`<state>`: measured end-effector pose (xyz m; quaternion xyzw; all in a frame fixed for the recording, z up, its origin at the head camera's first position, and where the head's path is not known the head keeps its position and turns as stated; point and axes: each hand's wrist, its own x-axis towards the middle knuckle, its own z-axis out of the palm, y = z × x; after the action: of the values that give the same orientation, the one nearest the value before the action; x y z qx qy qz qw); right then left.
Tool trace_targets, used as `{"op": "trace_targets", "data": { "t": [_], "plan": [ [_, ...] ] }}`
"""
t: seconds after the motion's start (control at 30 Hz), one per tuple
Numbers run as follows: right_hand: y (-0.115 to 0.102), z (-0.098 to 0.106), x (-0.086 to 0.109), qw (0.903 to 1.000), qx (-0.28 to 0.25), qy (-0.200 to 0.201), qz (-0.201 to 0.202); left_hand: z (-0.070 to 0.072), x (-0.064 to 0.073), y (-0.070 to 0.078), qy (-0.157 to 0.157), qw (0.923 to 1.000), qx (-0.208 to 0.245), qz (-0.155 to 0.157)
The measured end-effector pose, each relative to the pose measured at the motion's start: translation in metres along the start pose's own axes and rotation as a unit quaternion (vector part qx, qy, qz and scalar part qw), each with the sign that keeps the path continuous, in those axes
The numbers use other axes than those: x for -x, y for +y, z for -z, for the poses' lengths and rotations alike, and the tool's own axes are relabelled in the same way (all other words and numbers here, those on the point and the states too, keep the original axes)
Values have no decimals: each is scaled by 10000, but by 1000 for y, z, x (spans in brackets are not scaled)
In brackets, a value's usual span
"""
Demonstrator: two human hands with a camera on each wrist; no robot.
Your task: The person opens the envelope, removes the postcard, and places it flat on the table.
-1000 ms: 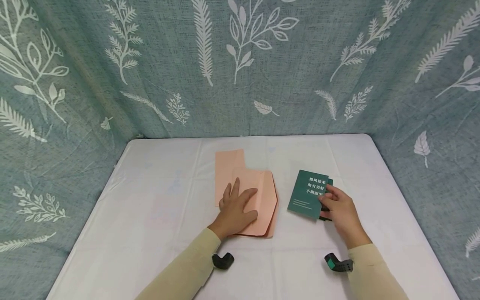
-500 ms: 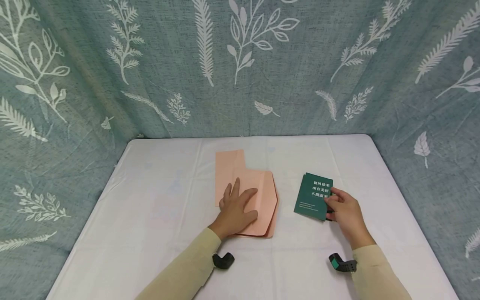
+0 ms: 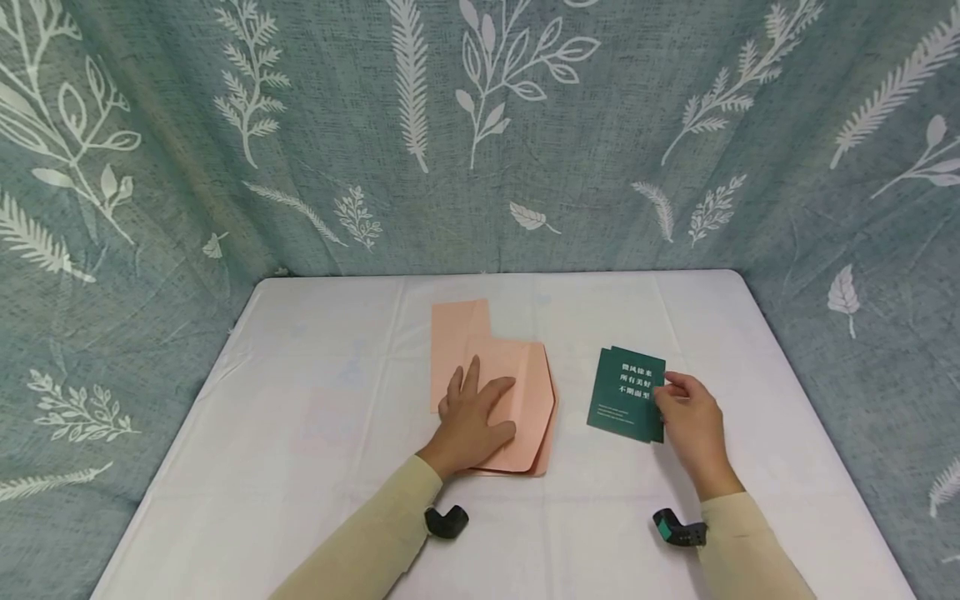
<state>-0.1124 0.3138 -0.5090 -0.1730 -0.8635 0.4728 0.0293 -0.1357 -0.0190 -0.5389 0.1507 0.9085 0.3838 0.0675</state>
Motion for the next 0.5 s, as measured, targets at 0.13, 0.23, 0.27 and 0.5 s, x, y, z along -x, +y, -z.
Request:
{"op": "trace_targets", "data": {
  "t": [0.13,0.23,0.27,0.5],
  "plan": [
    [-10,-18,6,9944,348,-2,999,1,0,1,20,10000,-13,7],
    [-18,-39,11,9804,493,-204,1894,1,0,1,36,10000,-33,12],
    [-21,-47,13,9741,577,-315,2166,1,0,1,33,10000,-35,14],
    [-34,-95,27,9163,1626,-1447,3360,0,0,2,30,9999,-164,-5]
  ]
}}
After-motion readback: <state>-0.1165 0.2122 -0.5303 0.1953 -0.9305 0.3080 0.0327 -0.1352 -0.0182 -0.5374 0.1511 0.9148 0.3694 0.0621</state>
